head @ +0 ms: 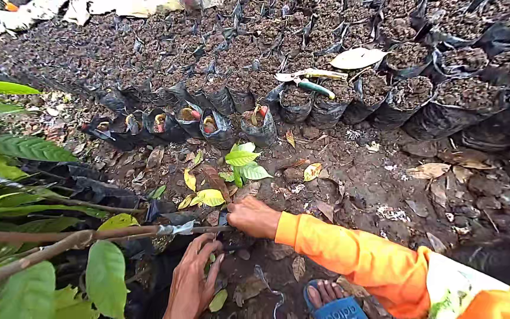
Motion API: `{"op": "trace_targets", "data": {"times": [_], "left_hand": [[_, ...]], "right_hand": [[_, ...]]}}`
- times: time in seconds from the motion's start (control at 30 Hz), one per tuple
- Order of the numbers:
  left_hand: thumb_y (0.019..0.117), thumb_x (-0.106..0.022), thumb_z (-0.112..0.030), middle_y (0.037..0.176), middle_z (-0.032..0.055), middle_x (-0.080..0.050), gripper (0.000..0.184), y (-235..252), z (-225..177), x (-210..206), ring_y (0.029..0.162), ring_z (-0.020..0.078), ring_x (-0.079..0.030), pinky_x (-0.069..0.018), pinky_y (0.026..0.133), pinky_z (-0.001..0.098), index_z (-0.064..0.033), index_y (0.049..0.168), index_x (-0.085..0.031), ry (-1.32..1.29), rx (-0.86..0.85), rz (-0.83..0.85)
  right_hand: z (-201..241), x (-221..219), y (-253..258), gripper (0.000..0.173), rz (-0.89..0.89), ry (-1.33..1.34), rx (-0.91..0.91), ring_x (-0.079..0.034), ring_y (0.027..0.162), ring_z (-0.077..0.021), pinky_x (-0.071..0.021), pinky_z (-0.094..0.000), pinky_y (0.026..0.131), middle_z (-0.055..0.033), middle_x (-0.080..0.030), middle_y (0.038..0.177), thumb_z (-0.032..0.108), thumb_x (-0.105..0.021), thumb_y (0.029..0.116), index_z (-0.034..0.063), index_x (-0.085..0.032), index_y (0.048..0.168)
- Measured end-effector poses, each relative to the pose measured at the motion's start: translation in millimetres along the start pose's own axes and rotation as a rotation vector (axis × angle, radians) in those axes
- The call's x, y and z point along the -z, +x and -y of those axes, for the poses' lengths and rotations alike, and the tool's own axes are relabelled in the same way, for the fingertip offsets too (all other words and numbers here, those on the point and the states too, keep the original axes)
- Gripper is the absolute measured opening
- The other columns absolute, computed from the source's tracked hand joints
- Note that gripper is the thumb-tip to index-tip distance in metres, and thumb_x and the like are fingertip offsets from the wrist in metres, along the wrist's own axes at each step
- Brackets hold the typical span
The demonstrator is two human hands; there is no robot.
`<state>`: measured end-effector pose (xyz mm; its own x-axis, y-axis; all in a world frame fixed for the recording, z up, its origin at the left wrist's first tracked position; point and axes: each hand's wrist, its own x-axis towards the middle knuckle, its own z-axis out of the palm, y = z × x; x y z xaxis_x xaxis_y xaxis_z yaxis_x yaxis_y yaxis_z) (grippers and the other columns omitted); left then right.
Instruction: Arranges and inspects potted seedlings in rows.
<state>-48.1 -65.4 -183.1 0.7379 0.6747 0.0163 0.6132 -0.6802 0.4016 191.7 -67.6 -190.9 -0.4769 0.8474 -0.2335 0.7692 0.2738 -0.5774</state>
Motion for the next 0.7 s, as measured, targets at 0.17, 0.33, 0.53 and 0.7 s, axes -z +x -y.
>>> {"op": "trace_targets", "data": {"times": [0.17, 0.33, 0.53, 0.7], "left_hand": [[0.0934, -0.062, -0.025, 0.115, 0.0088, -0.073, 0.026, 7, -8, 2, 0.104, 0.0181, -0.071, -0.0599, 0.086, 0.0324, -0.0089, 0.107, -0.077, -0.065, 0.029, -0.111], [0.0924, -0.066, -0.027, 0.104, 0.0104, -0.075, 0.032, 16, -13, 5, 0.093, 0.0106, -0.073, -0.0598, 0.083, 0.0245, -0.0002, 0.107, -0.074, -0.152, 0.081, -0.260], [0.0935, -0.069, -0.021, 0.115, 0.0057, -0.074, 0.035, 27, -21, 10, 0.098, 0.0048, -0.072, -0.0609, 0.082, 0.0204, 0.0017, 0.121, -0.068, -0.426, 0.118, -0.286], [0.0949, -0.066, -0.017, 0.115, 0.0042, -0.075, 0.029, 30, -25, 10, 0.099, 0.0046, -0.072, -0.0604, 0.082, 0.0196, 0.0001, 0.118, -0.069, -0.489, 0.122, -0.293]], "right_hand": [[-13, 2, -4, 0.018, -0.078, 0.044, 0.040, -0.065, 0.101, -0.0448, -0.0496, -0.0595, 0.087, -0.0270, -0.066, 0.109, 0.003, -0.052, 0.1018, -0.0077, -0.066, 0.106], [-35, 28, -28, 0.023, -0.442, 0.187, -0.106, -0.069, 0.098, -0.0349, -0.0536, -0.0532, 0.087, -0.0188, -0.069, 0.104, 0.014, -0.055, 0.1024, -0.0007, -0.071, 0.110], [-38, 30, -42, 0.028, -0.532, 0.103, -0.220, -0.061, 0.112, -0.0393, -0.0513, -0.0535, 0.094, -0.0209, -0.064, 0.121, 0.014, -0.064, 0.0975, 0.0090, -0.071, 0.124], [-7, 0, -33, 0.025, -0.240, 0.111, 0.013, -0.054, 0.122, -0.0433, -0.0438, -0.0563, 0.102, -0.0246, -0.059, 0.130, 0.020, -0.068, 0.0967, 0.0049, -0.072, 0.116]]}}
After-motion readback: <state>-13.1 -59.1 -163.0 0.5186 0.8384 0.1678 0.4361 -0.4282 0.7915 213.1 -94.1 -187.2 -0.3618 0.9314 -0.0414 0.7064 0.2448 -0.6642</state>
